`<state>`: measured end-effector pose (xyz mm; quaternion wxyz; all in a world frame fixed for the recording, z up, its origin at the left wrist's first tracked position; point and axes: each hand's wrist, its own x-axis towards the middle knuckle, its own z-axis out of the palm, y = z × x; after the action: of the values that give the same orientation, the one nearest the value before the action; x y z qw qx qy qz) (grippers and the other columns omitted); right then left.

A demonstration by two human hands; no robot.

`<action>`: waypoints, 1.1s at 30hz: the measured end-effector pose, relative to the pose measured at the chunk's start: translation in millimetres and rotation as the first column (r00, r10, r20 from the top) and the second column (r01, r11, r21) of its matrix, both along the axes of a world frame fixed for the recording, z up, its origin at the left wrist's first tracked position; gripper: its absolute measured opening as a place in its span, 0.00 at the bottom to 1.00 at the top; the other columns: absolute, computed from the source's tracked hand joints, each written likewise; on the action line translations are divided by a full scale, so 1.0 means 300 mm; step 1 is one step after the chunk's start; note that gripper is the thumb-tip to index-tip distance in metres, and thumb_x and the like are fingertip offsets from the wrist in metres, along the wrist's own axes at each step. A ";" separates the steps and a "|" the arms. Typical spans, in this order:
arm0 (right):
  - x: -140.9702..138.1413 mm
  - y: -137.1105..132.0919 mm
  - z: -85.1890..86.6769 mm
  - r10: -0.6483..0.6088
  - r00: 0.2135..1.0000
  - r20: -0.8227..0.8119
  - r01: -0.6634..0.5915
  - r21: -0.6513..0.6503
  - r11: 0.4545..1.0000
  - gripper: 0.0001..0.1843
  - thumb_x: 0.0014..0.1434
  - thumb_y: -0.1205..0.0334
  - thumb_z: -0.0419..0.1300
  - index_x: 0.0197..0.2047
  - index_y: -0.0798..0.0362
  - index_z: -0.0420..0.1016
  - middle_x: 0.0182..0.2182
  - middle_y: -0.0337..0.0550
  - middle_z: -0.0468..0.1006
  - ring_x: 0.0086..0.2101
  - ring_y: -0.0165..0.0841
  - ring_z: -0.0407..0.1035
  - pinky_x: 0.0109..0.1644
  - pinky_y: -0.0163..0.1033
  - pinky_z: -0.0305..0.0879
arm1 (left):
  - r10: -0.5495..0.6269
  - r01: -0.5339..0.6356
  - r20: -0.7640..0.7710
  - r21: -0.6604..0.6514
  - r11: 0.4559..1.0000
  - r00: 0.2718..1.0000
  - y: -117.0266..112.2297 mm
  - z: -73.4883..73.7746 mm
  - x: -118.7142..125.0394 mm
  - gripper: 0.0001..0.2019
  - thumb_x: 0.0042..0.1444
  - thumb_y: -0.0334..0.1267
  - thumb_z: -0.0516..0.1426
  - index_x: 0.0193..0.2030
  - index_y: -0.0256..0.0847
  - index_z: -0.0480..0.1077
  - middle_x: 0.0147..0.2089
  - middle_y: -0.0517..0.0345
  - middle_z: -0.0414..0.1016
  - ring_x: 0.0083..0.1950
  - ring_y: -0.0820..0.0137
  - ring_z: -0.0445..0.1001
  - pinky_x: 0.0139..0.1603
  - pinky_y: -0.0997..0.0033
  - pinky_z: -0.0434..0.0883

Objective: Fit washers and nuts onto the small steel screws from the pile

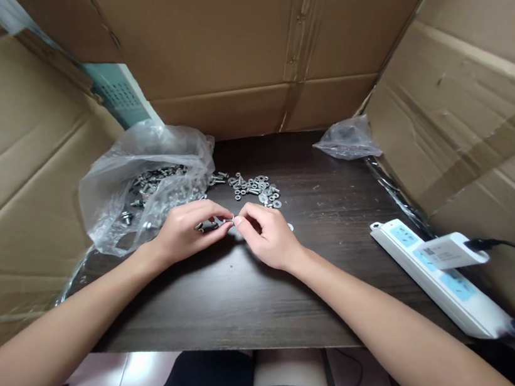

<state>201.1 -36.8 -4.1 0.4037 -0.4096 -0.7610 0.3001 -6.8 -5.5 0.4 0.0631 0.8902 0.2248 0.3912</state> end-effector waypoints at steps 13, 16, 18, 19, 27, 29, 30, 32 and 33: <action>-0.002 0.005 -0.005 0.025 0.999 0.045 -0.025 0.000 1.000 0.22 0.72 0.56 0.47 0.25 0.50 0.60 0.21 0.35 0.62 0.24 0.29 0.58 0.31 0.38 0.54 | -0.038 0.038 0.010 -0.004 0.999 0.999 -0.001 0.001 0.002 0.04 0.67 0.33 0.58 0.41 0.37 0.74 0.34 0.55 0.78 0.34 0.71 0.75 0.36 0.72 0.74; -0.001 0.004 -0.001 0.013 1.000 0.028 -0.014 0.024 1.000 0.17 0.71 0.57 0.50 0.28 0.51 0.63 0.24 0.36 0.65 0.26 0.30 0.60 0.33 0.38 0.56 | -0.025 0.025 0.012 0.005 1.000 1.000 0.001 0.005 -0.002 0.04 0.66 0.33 0.59 0.41 0.37 0.74 0.35 0.55 0.79 0.35 0.71 0.76 0.37 0.72 0.73; 0.000 0.003 0.001 0.019 1.000 0.017 -0.020 0.042 0.999 0.10 0.68 0.60 0.52 0.34 0.51 0.66 0.27 0.37 0.68 0.28 0.31 0.62 0.34 0.37 0.58 | -0.023 0.023 0.013 0.006 1.000 1.000 0.002 0.006 -0.005 0.03 0.66 0.33 0.59 0.40 0.37 0.74 0.35 0.55 0.79 0.35 0.71 0.76 0.37 0.72 0.73; 0.000 0.003 0.001 0.025 1.000 0.019 -0.025 0.045 0.999 0.08 0.67 0.61 0.53 0.35 0.51 0.66 0.28 0.38 0.68 0.29 0.31 0.62 0.34 0.37 0.58 | -0.023 0.023 0.013 0.007 1.000 1.000 0.003 0.005 -0.005 0.03 0.66 0.33 0.60 0.40 0.37 0.74 0.35 0.55 0.79 0.35 0.71 0.76 0.37 0.72 0.73; 0.000 0.010 0.002 0.051 0.998 0.043 -0.051 0.007 0.999 0.17 0.70 0.59 0.50 0.27 0.50 0.60 0.23 0.34 0.62 0.25 0.30 0.59 0.33 0.37 0.56 | -0.029 0.029 0.025 0.023 0.999 0.999 0.004 0.002 0.001 0.02 0.65 0.33 0.60 0.41 0.36 0.74 0.35 0.55 0.79 0.34 0.72 0.75 0.36 0.73 0.73; -0.001 0.010 0.000 0.032 0.999 0.044 -0.033 0.022 0.999 0.18 0.70 0.58 0.50 0.27 0.50 0.61 0.23 0.35 0.62 0.25 0.30 0.59 0.33 0.38 0.55 | -0.025 0.025 0.033 0.015 1.000 0.999 0.005 0.001 0.000 0.02 0.66 0.33 0.60 0.41 0.37 0.74 0.35 0.55 0.78 0.34 0.72 0.76 0.36 0.74 0.74; -0.002 0.009 -0.002 0.025 0.999 0.031 -0.026 0.043 0.999 0.16 0.70 0.58 0.51 0.29 0.51 0.63 0.24 0.36 0.65 0.26 0.30 0.60 0.34 0.38 0.56 | -0.024 0.023 0.032 0.014 1.000 0.999 0.006 0.001 -0.001 0.02 0.66 0.32 0.59 0.42 0.37 0.74 0.35 0.55 0.78 0.34 0.72 0.76 0.36 0.74 0.74; -0.004 0.008 -0.005 0.012 1.000 0.009 -0.013 0.077 0.997 0.11 0.69 0.59 0.52 0.34 0.51 0.66 0.27 0.37 0.68 0.28 0.31 0.62 0.34 0.38 0.58 | -0.021 0.021 0.021 0.016 1.000 1.000 0.005 0.001 -0.001 0.02 0.66 0.32 0.59 0.42 0.37 0.74 0.35 0.55 0.78 0.34 0.71 0.77 0.36 0.73 0.74; -0.005 0.008 -0.006 0.010 1.000 0.001 -0.010 0.091 0.996 0.09 0.69 0.60 0.52 0.35 0.51 0.67 0.28 0.38 0.69 0.28 0.31 0.63 0.35 0.38 0.58 | -0.019 0.019 0.017 0.017 1.000 1.000 0.004 0.001 -0.001 0.02 0.66 0.32 0.60 0.42 0.37 0.74 0.35 0.55 0.79 0.34 0.71 0.77 0.36 0.73 0.74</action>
<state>199.5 -34.3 -5.9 0.4200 -0.3873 -0.7760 0.2671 -7.1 -4.1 0.7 0.0612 0.8895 0.2124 0.3999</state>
